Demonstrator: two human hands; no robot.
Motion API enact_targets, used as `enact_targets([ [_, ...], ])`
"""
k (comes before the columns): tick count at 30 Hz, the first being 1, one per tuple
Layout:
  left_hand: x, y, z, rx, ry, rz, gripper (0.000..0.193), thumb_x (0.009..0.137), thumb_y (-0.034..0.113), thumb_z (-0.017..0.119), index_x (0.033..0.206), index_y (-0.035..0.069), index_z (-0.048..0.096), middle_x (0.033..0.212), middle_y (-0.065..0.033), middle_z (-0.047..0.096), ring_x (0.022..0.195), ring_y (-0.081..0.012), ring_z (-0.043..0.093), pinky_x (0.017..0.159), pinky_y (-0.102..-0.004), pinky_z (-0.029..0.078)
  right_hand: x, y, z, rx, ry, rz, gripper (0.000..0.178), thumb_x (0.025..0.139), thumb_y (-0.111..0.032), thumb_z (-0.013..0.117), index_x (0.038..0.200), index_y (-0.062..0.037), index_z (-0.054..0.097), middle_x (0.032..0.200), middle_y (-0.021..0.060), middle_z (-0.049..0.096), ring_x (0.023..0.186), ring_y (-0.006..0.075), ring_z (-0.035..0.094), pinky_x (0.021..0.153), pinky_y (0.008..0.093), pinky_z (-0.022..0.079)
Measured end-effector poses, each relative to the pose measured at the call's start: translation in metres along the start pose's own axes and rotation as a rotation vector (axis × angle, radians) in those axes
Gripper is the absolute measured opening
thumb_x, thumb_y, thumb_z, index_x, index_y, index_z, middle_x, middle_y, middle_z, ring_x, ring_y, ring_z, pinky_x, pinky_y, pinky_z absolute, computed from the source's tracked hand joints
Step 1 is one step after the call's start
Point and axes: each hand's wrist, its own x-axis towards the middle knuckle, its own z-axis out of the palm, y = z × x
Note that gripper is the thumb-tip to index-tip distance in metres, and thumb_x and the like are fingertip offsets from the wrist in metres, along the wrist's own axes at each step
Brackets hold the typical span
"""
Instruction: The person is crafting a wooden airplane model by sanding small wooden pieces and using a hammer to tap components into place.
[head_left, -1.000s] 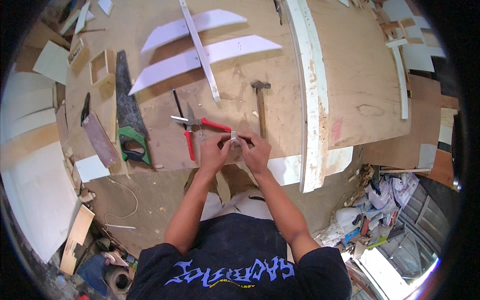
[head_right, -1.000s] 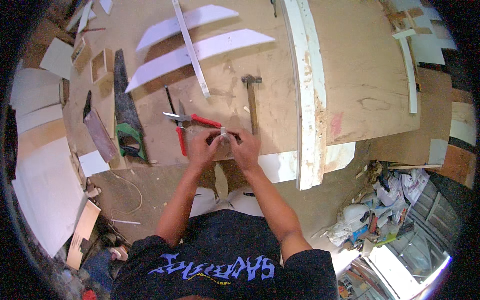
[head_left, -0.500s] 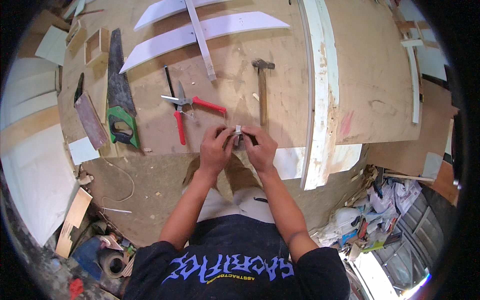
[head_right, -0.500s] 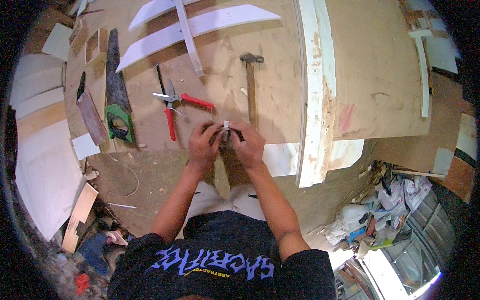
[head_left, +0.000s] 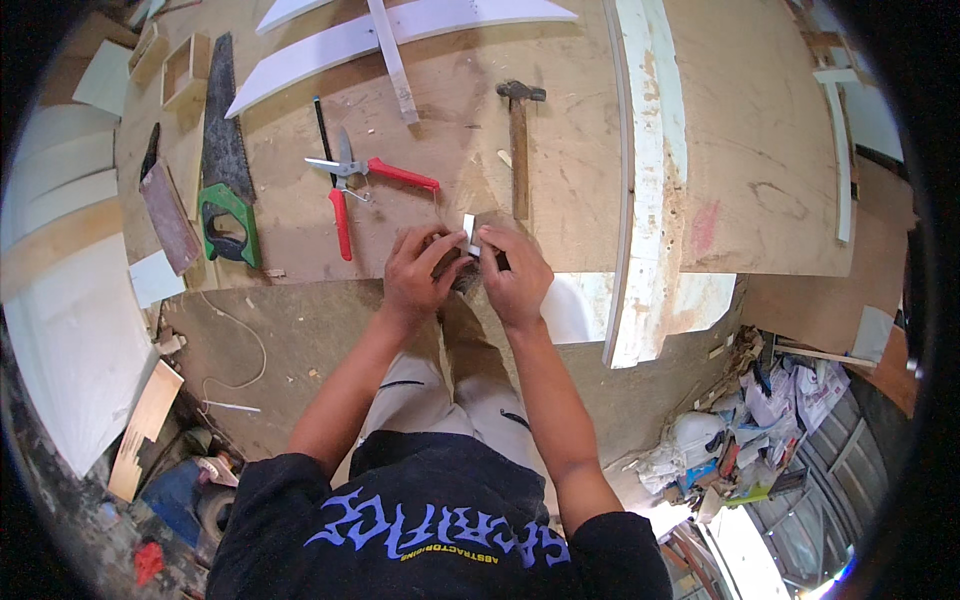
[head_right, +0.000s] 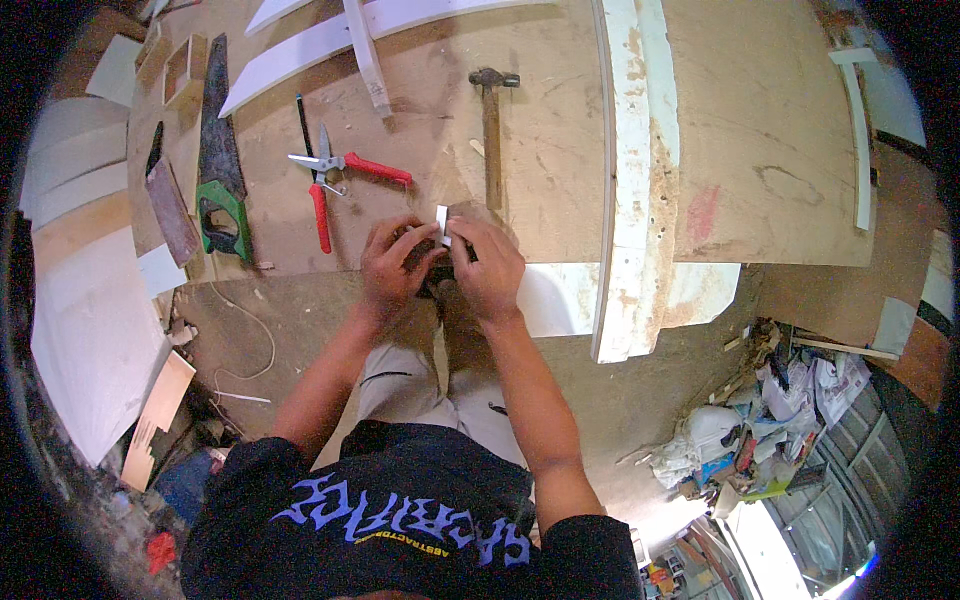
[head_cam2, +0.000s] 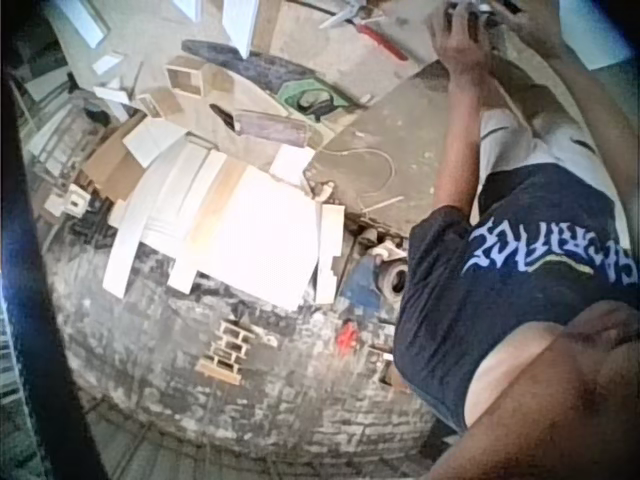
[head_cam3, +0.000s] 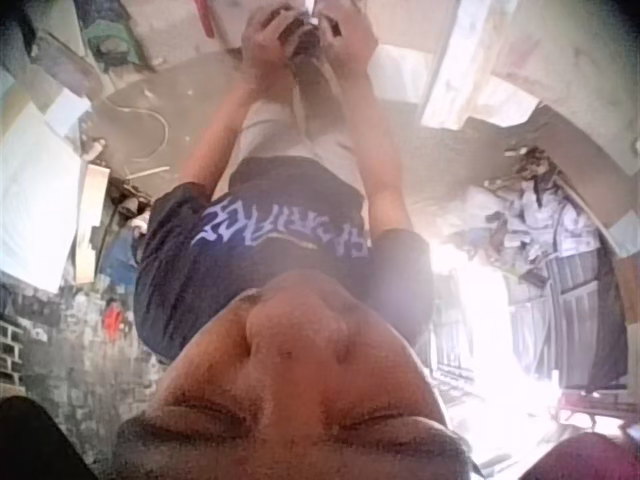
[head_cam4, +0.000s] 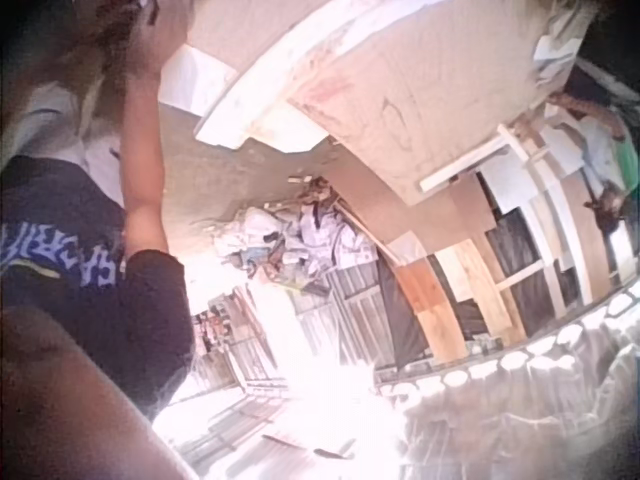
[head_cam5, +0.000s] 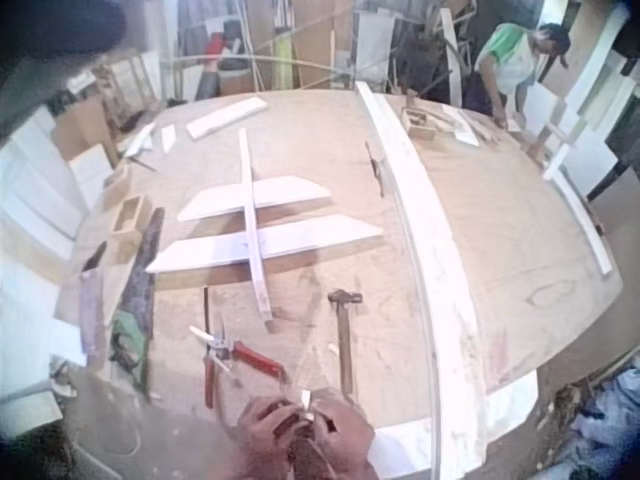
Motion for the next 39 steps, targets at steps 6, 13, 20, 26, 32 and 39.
enact_targets([
  [6,-0.007,-0.006,0.005,-0.027,0.003,-0.007,0.038,0.083,0.015,0.084,0.12,0.011,0.076,0.113,-0.0095,0.068,0.099,-0.0297,0.065,0.088,-0.0407,0.054,0.004,-0.005,-0.002,0.027,0.03,0.022,0.019,0.082,0.002,0.08,0.099,-0.0067,0.076,0.099,0.0098,0.079,0.092,0.0257,0.077,0.081,0.0329,0.06],
  [13,-0.001,-0.006,0.007,-0.073,0.06,0.013,0.028,0.087,0.007,0.077,0.115,0.009,0.076,0.11,-0.0068,0.069,0.093,-0.0273,0.064,0.083,-0.0388,0.054,-0.002,-0.005,-0.01,0.088,0.009,0.128,0.019,0.084,0.0,0.08,0.1,-0.0081,0.075,0.1,0.0104,0.078,0.091,0.0243,0.077,0.08,0.0329,0.06],
  [20,-0.002,-0.002,0.013,-0.044,0.138,-0.036,0.023,0.087,0.008,0.077,0.11,0.011,0.079,0.108,-0.0075,0.07,0.094,-0.0279,0.066,0.083,-0.0398,0.054,-0.003,-0.005,-0.008,0.109,0.045,0.144,0.019,0.082,0.001,0.081,0.098,-0.0079,0.076,0.096,0.0096,0.078,0.088,0.0246,0.077,0.078,0.0326,0.06],
  [26,0.0,0.0,0.015,-0.021,0.122,-0.082,0.025,0.086,0.008,0.077,0.11,0.014,0.08,0.104,-0.0064,0.07,0.094,-0.0276,0.066,0.081,-0.0388,0.055,-0.002,-0.002,-0.004,0.08,0.062,0.063,0.02,0.082,0.002,0.081,0.097,-0.0087,0.077,0.096,0.0085,0.079,0.087,0.0239,0.077,0.079,0.0321,0.06],
  [32,0.001,-0.001,0.016,0.003,0.13,-0.078,0.028,0.082,0.005,0.076,0.108,0.015,0.081,0.101,-0.0037,0.069,0.09,-0.0257,0.066,0.078,-0.0377,0.055,0.0,-0.002,-0.002,0.038,0.011,0.02,0.018,0.081,0.003,0.084,0.097,-0.0038,0.077,0.094,0.0115,0.078,0.084,0.0233,0.076,0.078,0.0324,0.06],
  [39,0.004,0.0,0.013,-0.009,0.157,-0.069,0.032,0.078,0.002,0.075,0.107,0.016,0.081,0.098,-0.0018,0.069,0.087,-0.0238,0.066,0.077,-0.0362,0.055,0.003,-0.004,0.002,-0.009,-0.01,0.031,0.016,0.082,0.001,0.084,0.095,-0.0042,0.077,0.093,0.0115,0.079,0.088,0.0233,0.077,0.08,0.0324,0.06],
])
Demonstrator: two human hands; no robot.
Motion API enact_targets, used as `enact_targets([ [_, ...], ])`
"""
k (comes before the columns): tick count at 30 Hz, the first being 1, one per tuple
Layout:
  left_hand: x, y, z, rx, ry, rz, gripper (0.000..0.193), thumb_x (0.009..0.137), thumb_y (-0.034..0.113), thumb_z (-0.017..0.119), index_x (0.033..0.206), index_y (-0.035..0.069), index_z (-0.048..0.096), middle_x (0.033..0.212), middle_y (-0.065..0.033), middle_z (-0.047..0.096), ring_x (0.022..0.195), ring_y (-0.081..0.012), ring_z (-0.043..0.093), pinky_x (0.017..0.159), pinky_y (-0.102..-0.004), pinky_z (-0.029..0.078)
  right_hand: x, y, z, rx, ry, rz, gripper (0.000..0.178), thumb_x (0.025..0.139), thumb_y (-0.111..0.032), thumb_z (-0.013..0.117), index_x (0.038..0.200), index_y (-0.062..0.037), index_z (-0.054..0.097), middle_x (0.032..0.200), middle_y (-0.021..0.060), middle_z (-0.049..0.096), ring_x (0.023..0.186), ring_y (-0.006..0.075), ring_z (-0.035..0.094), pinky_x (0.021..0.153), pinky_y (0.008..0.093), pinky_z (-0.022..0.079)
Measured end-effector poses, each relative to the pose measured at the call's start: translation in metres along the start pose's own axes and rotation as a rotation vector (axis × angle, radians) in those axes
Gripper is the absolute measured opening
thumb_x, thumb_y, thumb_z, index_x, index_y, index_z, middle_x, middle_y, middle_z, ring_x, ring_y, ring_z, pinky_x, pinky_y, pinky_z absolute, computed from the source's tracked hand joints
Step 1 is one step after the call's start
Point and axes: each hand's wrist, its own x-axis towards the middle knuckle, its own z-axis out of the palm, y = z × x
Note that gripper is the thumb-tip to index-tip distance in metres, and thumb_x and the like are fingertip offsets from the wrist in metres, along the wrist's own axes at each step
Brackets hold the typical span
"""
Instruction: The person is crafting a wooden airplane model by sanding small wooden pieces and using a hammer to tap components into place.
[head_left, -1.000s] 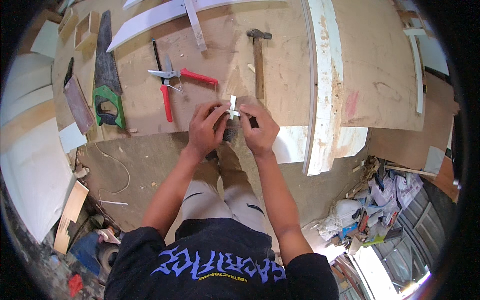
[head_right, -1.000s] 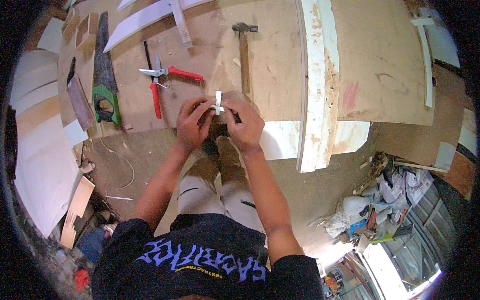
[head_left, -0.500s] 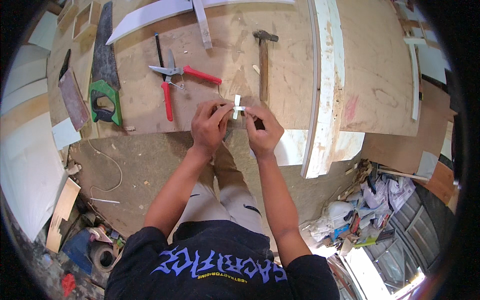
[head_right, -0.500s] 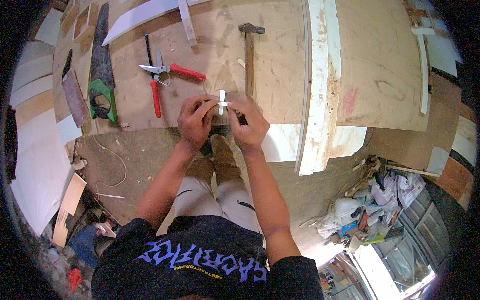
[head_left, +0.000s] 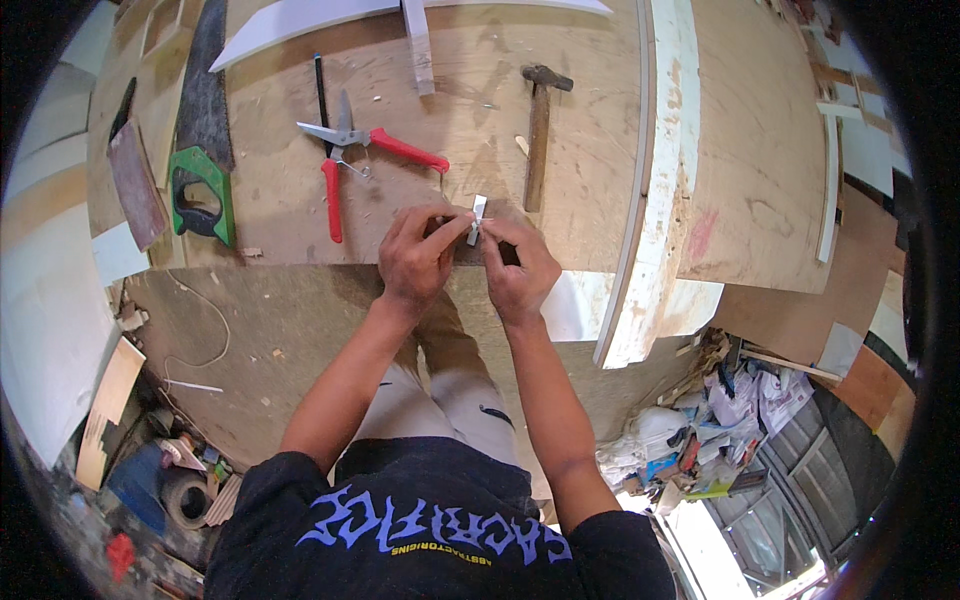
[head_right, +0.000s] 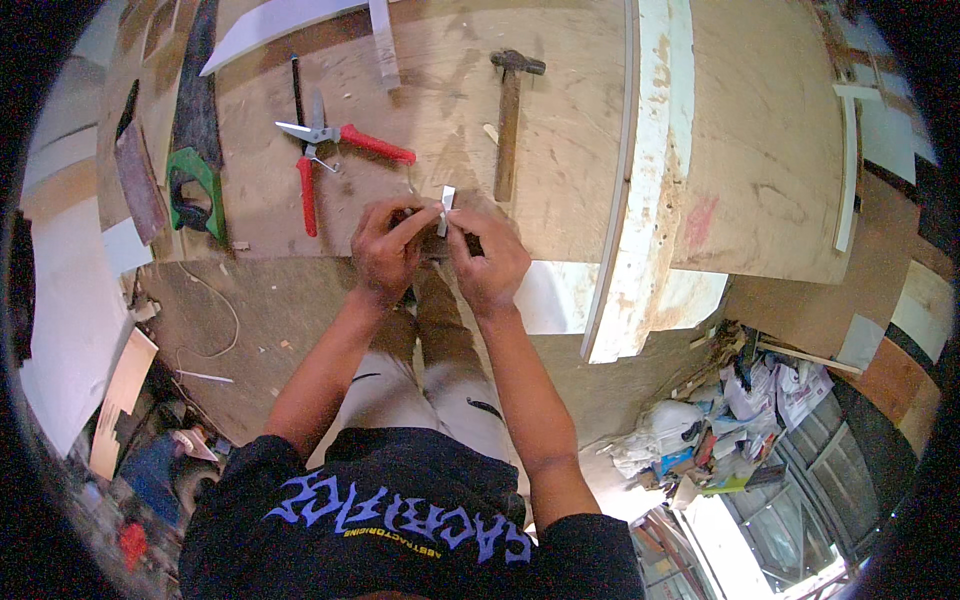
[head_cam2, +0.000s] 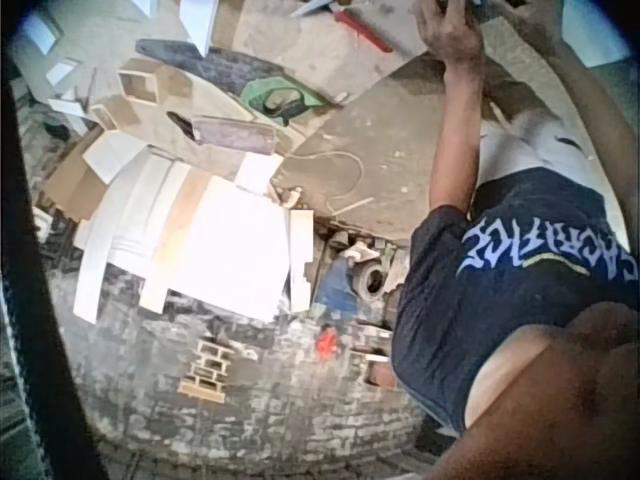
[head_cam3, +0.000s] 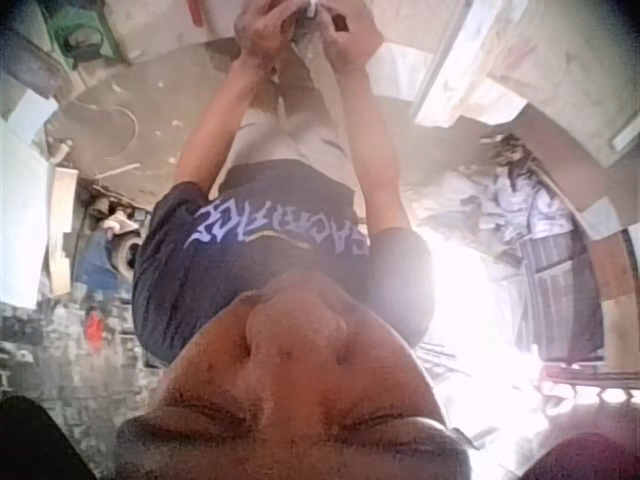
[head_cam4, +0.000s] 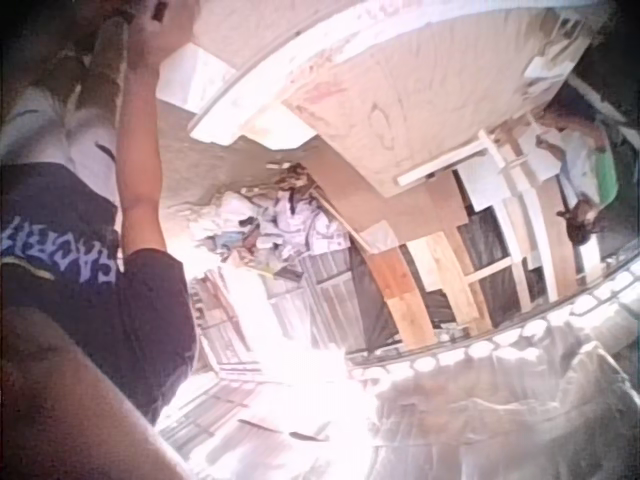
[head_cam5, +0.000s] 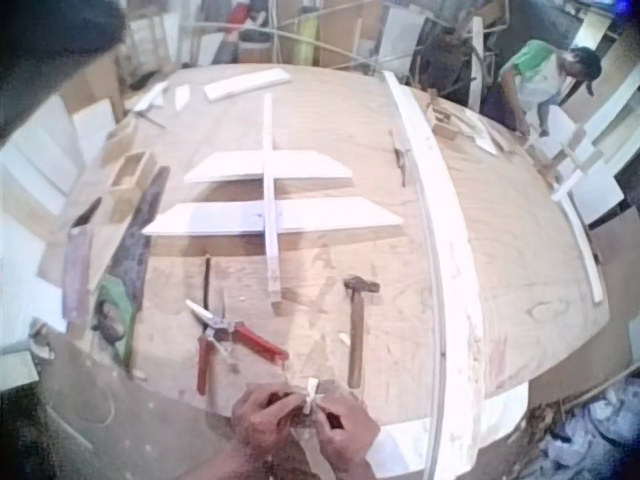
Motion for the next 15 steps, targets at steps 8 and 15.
enact_targets([
  [8,-0.0013,-0.0027,-0.0013,-0.018,-0.024,-0.009,0.036,0.076,0.001,0.075,0.108,0.017,0.081,0.098,-0.0014,0.068,0.087,-0.0233,0.066,0.076,-0.0362,0.055,-0.0021,0.001,0.0041,0.006,0.01,-0.001,0.016,0.081,0.0,0.084,0.094,-0.0073,0.077,0.095,0.0093,0.079,0.088,0.0254,0.078,0.081,0.0356,0.06],
  [15,-0.0025,-0.0049,0.0011,0.007,-0.012,0.006,0.034,0.076,0.002,0.074,0.107,0.016,0.081,0.099,-0.001,0.068,0.088,-0.0245,0.065,0.077,-0.0367,0.055,-0.004,0.0035,0.006,-0.061,0.01,-0.02,0.016,0.081,-0.001,0.084,0.094,-0.0068,0.077,0.095,0.0108,0.079,0.089,0.0268,0.078,0.081,0.0361,0.061],
])
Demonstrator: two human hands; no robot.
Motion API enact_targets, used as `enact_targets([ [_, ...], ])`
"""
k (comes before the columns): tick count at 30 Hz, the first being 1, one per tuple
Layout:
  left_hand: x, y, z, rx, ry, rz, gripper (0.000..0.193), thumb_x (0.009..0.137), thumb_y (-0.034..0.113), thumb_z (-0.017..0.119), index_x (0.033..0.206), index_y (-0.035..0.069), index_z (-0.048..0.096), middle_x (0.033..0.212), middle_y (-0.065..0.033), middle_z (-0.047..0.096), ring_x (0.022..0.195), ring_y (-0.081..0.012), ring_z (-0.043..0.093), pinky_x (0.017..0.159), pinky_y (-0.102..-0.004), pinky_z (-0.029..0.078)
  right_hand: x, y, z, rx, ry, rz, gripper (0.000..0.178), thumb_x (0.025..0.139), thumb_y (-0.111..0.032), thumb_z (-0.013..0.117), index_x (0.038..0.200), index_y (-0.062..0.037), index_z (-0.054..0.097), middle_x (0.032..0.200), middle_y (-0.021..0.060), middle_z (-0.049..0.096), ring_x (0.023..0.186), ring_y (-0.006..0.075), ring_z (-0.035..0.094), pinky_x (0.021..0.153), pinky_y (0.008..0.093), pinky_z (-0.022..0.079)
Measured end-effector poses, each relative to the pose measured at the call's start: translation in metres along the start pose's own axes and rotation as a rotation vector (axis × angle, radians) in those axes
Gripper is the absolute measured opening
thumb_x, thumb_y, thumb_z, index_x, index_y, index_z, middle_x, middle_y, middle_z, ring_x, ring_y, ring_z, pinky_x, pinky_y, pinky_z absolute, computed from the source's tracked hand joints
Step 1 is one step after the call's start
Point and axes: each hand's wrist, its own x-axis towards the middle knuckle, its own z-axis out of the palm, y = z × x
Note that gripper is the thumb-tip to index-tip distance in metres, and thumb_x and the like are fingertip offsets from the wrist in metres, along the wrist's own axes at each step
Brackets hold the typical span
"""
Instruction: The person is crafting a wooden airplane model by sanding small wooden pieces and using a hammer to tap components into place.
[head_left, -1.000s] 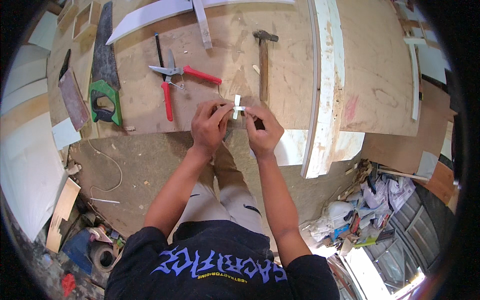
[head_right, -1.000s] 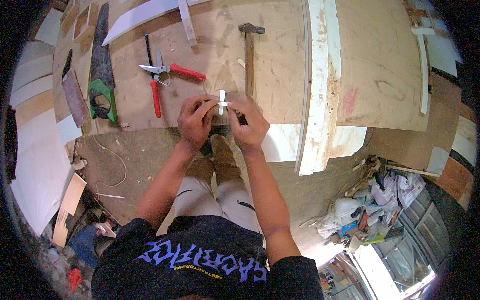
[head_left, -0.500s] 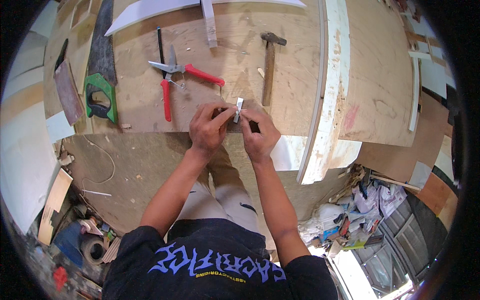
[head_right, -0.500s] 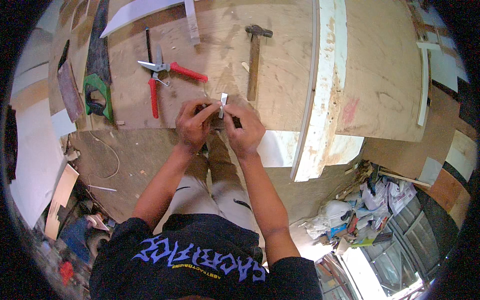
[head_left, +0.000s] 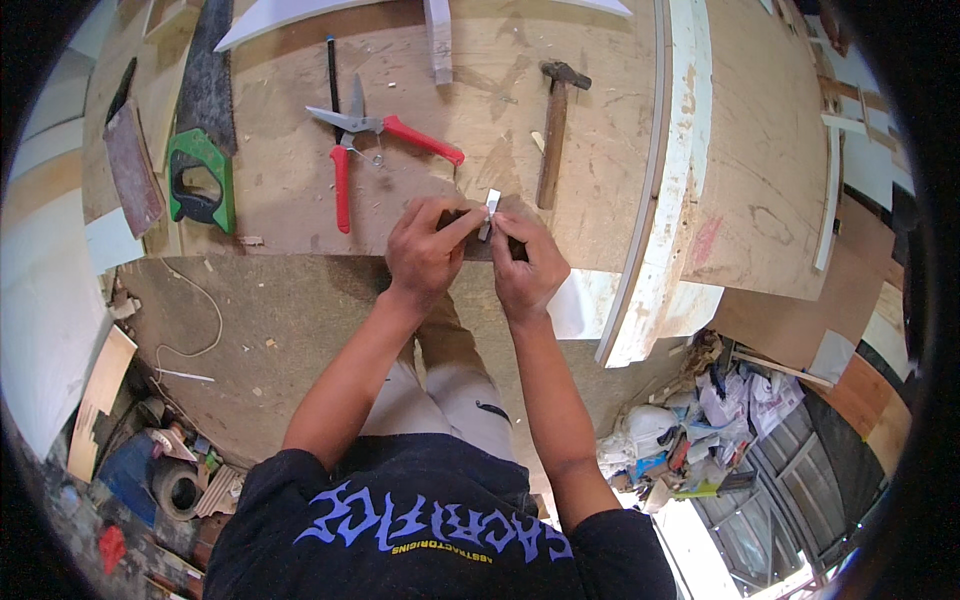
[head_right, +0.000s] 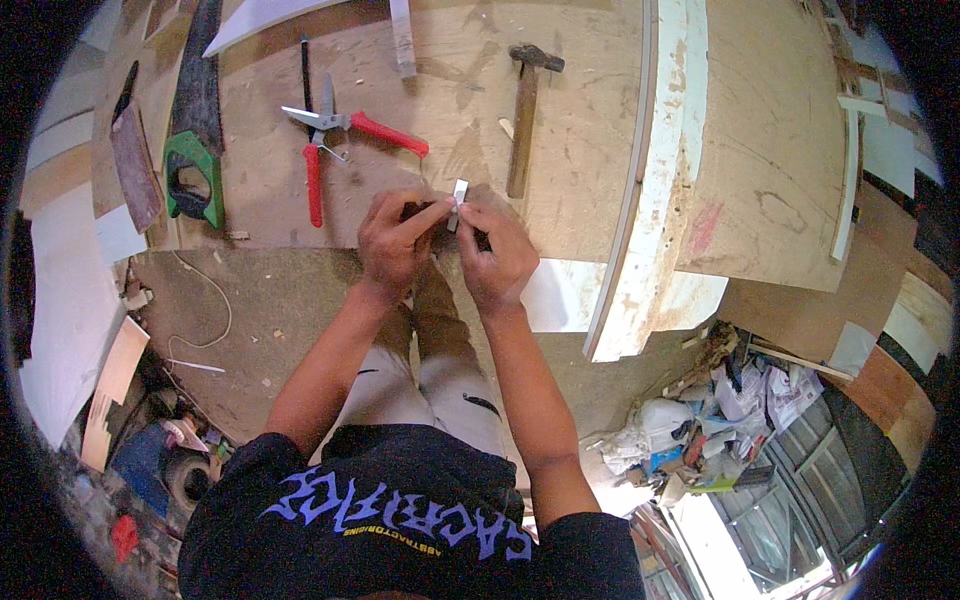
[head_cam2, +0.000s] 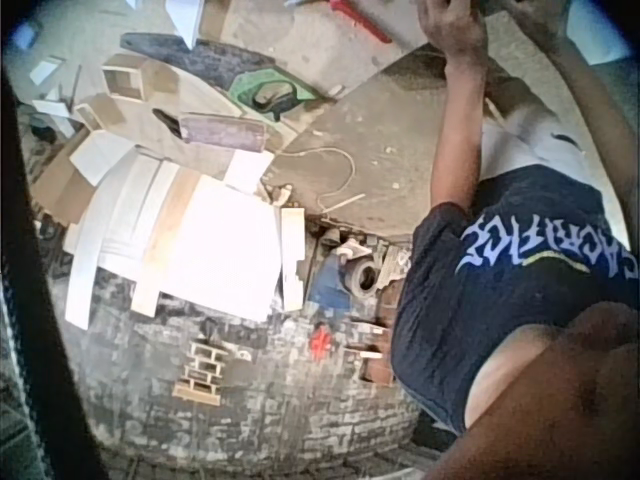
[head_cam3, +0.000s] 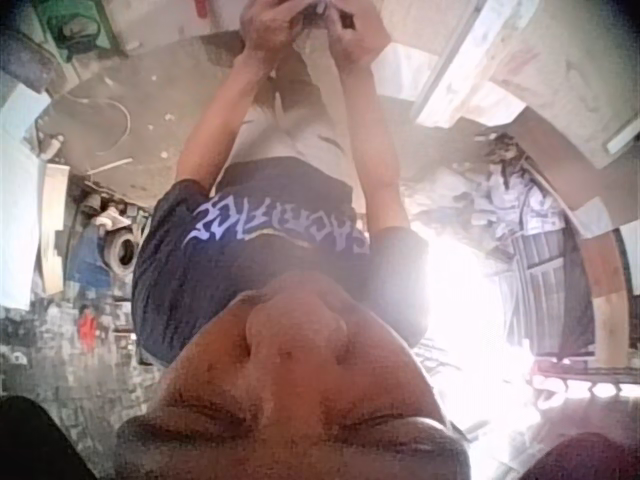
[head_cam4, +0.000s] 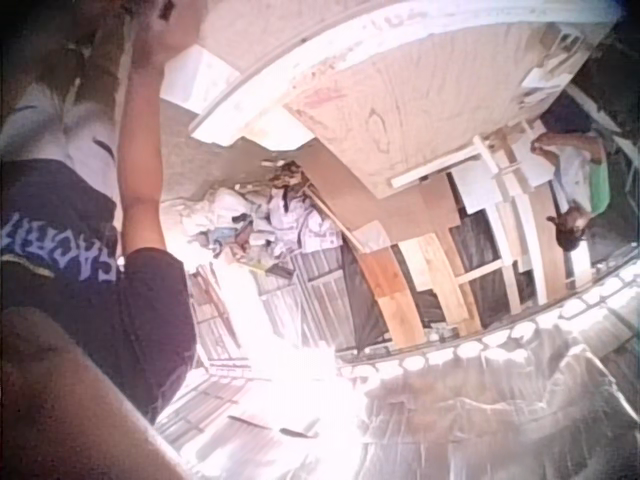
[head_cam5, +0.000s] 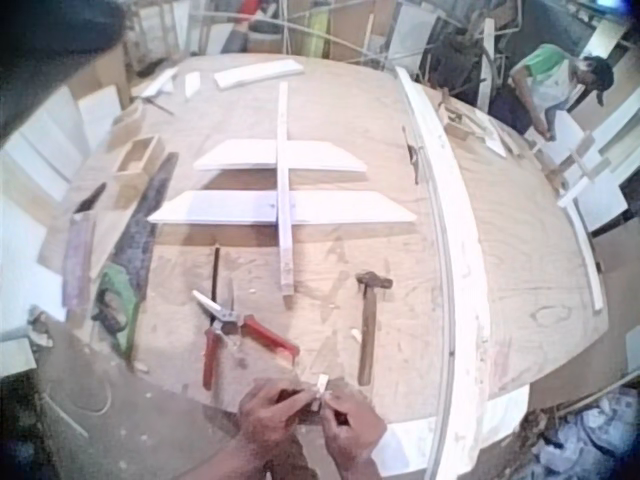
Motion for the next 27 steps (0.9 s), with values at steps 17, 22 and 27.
enact_targets([
  [17,0.0037,0.0001,-0.0028,-0.071,-0.022,-0.031,0.026,0.082,0.007,0.076,0.106,0.013,0.077,0.103,-0.0024,0.069,0.097,-0.0268,0.066,0.084,-0.0384,0.055,0.0008,-0.0077,0.0062,-0.077,0.014,-0.103,0.017,0.078,0.001,0.084,0.091,-0.005,0.075,0.096,0.0127,0.078,0.085,0.0291,0.077,0.077,0.0373,0.061],
  [22,0.0038,0.0003,-0.0012,-0.062,-0.017,-0.034,0.027,0.081,0.006,0.075,0.107,0.014,0.077,0.103,-0.002,0.069,0.097,-0.0263,0.066,0.084,-0.038,0.055,0.0023,-0.0082,0.0042,-0.031,-0.031,-0.086,0.017,0.077,0.001,0.085,0.091,-0.0047,0.076,0.094,0.0142,0.078,0.085,0.0295,0.076,0.076,0.0367,0.06],
  [27,0.0064,0.0022,-0.0027,-0.058,0.002,-0.016,0.027,0.08,0.005,0.074,0.106,0.013,0.076,0.103,-0.0016,0.069,0.096,-0.0256,0.066,0.083,-0.038,0.055,0.0019,-0.0065,0.0038,-0.023,-0.025,-0.096,0.019,0.077,0.001,0.085,0.093,-0.0051,0.076,0.095,0.0141,0.078,0.085,0.0294,0.076,0.077,0.0367,0.06],
])
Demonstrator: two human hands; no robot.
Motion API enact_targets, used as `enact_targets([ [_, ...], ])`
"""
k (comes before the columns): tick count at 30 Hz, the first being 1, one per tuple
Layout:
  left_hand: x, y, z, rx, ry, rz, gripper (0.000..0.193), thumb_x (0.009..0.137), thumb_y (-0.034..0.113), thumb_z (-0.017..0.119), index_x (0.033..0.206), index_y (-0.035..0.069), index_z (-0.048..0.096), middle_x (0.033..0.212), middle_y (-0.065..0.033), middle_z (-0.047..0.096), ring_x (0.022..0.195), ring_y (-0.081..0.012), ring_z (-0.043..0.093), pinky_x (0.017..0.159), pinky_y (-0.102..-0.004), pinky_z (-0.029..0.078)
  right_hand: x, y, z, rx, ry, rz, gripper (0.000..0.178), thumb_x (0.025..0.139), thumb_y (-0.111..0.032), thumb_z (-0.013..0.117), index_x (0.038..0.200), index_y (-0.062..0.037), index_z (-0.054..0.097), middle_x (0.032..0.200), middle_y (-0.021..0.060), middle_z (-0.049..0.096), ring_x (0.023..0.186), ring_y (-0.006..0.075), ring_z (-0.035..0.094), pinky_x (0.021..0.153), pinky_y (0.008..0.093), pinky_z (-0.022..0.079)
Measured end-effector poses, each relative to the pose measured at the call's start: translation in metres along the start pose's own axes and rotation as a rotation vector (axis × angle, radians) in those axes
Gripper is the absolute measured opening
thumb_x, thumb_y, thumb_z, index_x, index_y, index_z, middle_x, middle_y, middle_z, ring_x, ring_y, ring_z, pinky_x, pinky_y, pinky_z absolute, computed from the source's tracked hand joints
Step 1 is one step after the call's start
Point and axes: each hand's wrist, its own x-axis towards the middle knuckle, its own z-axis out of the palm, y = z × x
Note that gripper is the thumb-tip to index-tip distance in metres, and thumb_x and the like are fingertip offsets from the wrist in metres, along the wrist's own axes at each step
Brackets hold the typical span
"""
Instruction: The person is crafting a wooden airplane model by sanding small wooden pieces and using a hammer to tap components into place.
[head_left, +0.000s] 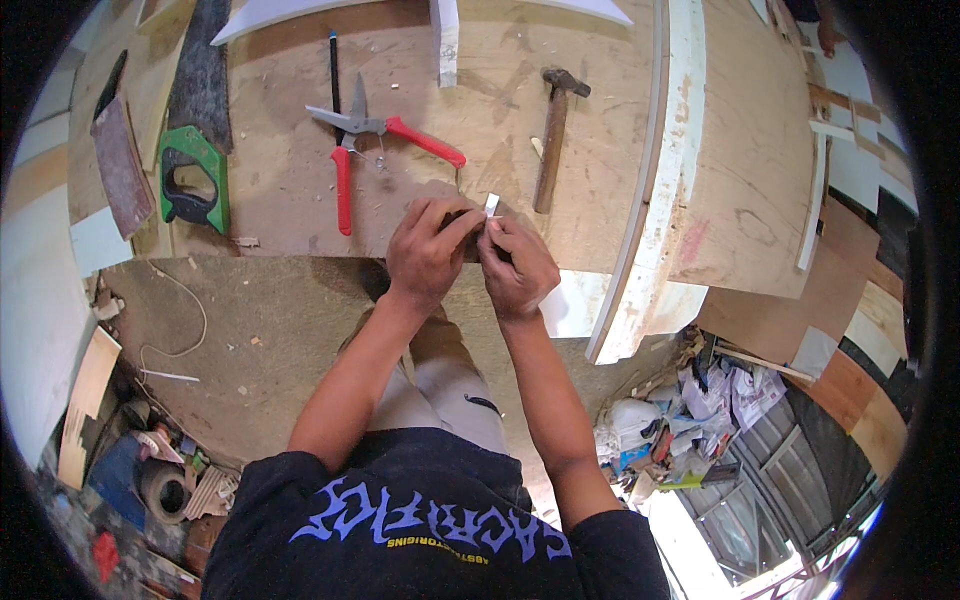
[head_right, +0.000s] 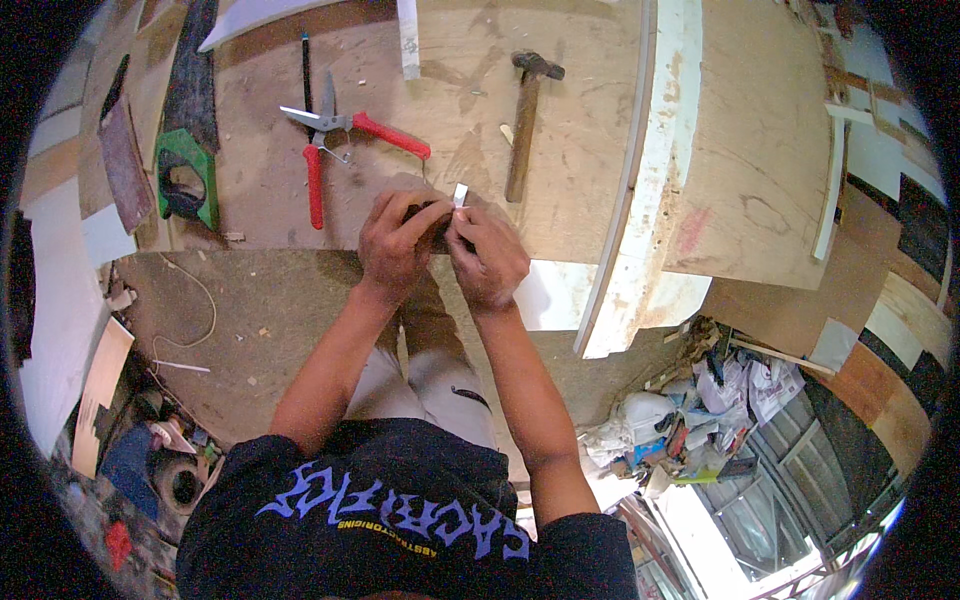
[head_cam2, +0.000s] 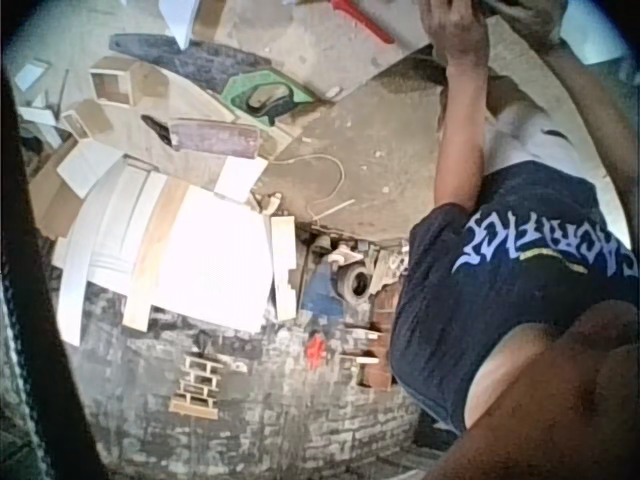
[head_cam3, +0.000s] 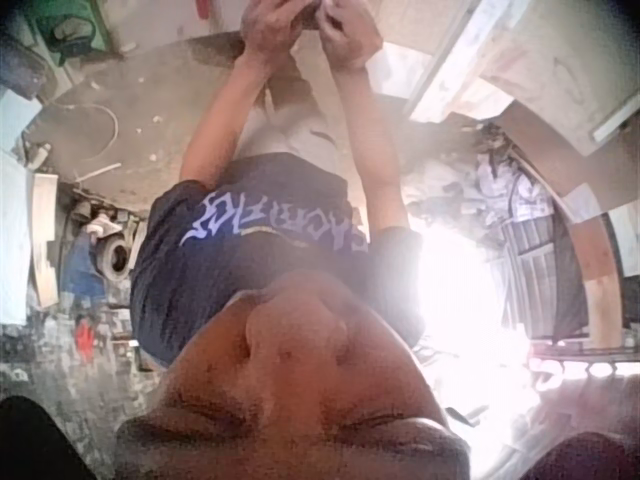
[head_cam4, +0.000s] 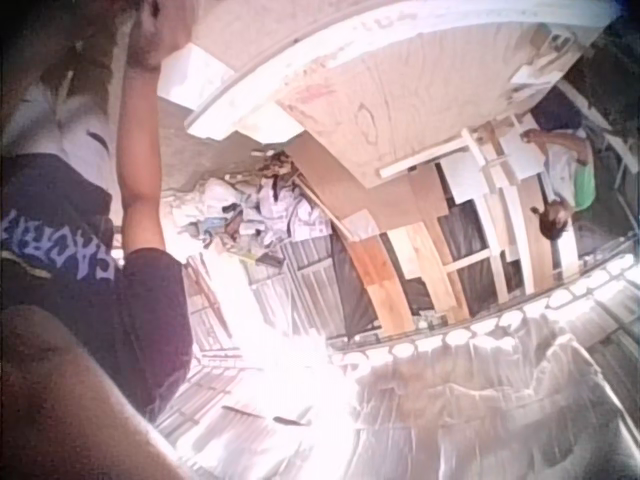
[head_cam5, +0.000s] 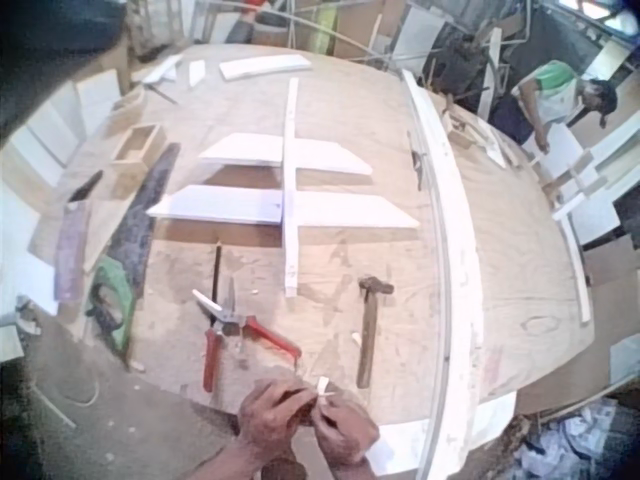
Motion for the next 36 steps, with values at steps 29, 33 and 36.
enact_targets([
  [29,-0.0035,-0.0011,-0.0033,0.035,0.093,-0.134,0.026,0.082,0.002,0.081,0.107,0.007,0.076,0.097,-0.0089,0.067,0.086,-0.029,0.062,0.076,-0.0399,0.051,-0.0046,0.003,-0.0076,0.088,-0.009,0.171,0.024,0.076,0.004,0.082,0.096,-0.0083,0.075,0.094,0.0099,0.079,0.084,0.0243,0.077,0.077,0.0332,0.061],
  [33,-0.0011,-0.002,-0.0022,0.041,0.1,-0.142,0.027,0.081,0.001,0.082,0.107,0.007,0.076,0.097,-0.0082,0.066,0.085,-0.0283,0.061,0.075,-0.0395,0.051,-0.0024,0.0057,-0.0003,0.062,0.017,0.159,0.023,0.075,0.005,0.082,0.093,-0.008,0.076,0.093,0.0102,0.079,0.084,0.0241,0.077,0.077,0.0328,0.061],
  [36,-0.0005,-0.0034,-0.0053,0.01,0.083,-0.15,0.033,0.079,0.002,0.085,0.111,0.01,0.078,0.099,-0.0088,0.068,0.086,-0.0284,0.064,0.076,-0.0403,0.052,-0.0052,0.0054,0.0001,0.068,0.031,0.186,0.022,0.075,0.005,0.083,0.092,-0.0072,0.076,0.093,0.0111,0.079,0.085,0.0246,0.078,0.077,0.033,0.061],
])
